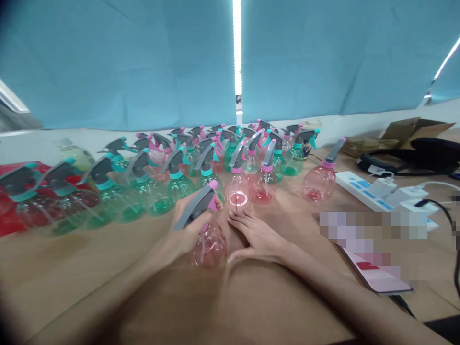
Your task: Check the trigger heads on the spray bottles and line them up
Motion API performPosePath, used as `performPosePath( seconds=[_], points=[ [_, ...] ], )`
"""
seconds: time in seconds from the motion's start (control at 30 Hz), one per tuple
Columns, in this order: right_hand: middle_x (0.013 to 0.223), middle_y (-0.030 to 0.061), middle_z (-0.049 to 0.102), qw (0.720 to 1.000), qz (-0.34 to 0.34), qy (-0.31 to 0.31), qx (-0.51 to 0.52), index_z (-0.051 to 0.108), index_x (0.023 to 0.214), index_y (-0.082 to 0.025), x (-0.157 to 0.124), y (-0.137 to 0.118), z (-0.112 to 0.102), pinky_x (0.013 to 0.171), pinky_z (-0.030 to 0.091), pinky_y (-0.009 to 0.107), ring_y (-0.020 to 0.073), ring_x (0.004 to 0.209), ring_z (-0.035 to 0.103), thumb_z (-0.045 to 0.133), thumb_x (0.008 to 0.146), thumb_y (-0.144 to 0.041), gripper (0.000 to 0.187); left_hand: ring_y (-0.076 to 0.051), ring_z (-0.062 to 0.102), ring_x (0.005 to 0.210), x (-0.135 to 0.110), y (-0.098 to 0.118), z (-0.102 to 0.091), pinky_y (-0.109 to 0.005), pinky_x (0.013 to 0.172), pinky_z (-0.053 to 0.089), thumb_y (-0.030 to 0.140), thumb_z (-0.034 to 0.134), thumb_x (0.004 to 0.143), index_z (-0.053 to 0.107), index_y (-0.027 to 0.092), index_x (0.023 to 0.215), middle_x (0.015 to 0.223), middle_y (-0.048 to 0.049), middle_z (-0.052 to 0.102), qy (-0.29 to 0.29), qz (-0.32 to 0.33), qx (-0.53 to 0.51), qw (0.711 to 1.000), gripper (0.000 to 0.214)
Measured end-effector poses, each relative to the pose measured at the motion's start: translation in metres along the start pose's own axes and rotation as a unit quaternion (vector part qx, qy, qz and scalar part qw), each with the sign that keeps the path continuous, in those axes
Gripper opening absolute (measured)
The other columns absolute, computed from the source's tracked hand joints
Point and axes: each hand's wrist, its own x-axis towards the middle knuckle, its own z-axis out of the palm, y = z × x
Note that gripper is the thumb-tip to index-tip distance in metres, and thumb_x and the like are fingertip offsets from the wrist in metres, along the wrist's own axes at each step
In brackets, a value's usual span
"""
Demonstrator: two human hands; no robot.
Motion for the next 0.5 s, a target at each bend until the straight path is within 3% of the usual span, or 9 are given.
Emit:
performPosePath(
  seconds=[0.1,0.3,0.5],
  points=[
    [0.146,0.0199,0.041,1.0,0.0,0.002,0.006,0.041,0.143,-0.012,-0.0012,0.0014,0.0012,0.113,0.026,0.056,0.0341,0.138,0.033,0.059,0.071,-0.073,0.096,-0.011,0.044,0.06,0.0003,0.0001,-0.0006,-0.023,0.056,0.037,0.018,0.05,0.074,0.053,0.018,0.073,0.067,0.002,0.05,-0.011,0.008,-0.003,1.0,0.003],
    [0.151,0.0177,0.034,0.999,0.001,-0.028,0.016,0.037,0.145,-0.01,-0.002,0.0041,-0.0011,0.116,0.021,0.052,0.0288,0.142,0.027,0.038,0.09,-0.066,0.079,-0.011,0.043,0.058,0.0013,0.0015,-0.0007,-0.024,0.055,0.035,0.014,0.048,0.072,0.052,0.018,0.072,0.066,0.0027,0.049,-0.019,0.012,-0.007,1.0,0.005],
    [0.149,0.0145,0.04,0.998,0.012,-0.018,0.056,0.043,0.143,-0.012,-0.0009,0.0041,-0.0033,0.117,0.021,0.052,0.0273,0.141,0.03,0.029,0.095,-0.061,0.07,-0.012,0.051,0.066,0.0029,-0.0002,0.0005,-0.024,0.06,0.039,0.013,0.048,0.072,0.053,0.017,0.074,0.075,0.0003,0.058,-0.018,0.007,-0.033,0.999,0.007]
  ],
)
